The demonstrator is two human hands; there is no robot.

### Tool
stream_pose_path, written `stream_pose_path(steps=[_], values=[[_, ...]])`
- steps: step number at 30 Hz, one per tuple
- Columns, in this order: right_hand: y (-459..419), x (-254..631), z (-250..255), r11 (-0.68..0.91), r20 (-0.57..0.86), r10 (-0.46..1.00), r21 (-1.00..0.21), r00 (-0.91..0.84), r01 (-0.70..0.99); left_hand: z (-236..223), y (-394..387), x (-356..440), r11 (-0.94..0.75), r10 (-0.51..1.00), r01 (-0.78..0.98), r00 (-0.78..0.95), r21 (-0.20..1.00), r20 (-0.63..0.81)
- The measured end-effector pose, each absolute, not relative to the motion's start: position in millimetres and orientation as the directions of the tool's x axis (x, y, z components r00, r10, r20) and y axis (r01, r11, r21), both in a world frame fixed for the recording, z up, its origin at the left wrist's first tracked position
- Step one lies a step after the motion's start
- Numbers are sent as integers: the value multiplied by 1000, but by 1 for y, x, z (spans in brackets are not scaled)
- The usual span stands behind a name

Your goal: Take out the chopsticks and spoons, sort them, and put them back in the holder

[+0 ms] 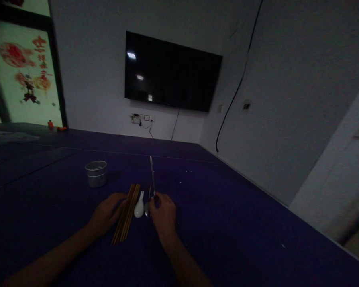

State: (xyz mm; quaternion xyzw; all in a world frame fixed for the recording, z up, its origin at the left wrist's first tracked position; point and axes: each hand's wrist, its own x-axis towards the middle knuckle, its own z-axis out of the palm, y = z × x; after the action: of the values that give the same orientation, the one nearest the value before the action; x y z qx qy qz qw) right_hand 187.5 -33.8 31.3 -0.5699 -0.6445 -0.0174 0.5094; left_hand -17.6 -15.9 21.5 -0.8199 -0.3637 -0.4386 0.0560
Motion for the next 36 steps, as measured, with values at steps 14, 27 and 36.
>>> stream_pose_path(steps=[14,27,36], values=[[-24,204,21,42,442,878,-451,182,892,20,-14,-19,-719,566,655,357,233,743],[-19,201,15,34,386,913,-401,135,916,19,-14,-19,-714,563,667,363,216,743],[-16,198,10,24,376,918,-373,128,928,18,-13,-20,-715,565,664,366,218,739]])
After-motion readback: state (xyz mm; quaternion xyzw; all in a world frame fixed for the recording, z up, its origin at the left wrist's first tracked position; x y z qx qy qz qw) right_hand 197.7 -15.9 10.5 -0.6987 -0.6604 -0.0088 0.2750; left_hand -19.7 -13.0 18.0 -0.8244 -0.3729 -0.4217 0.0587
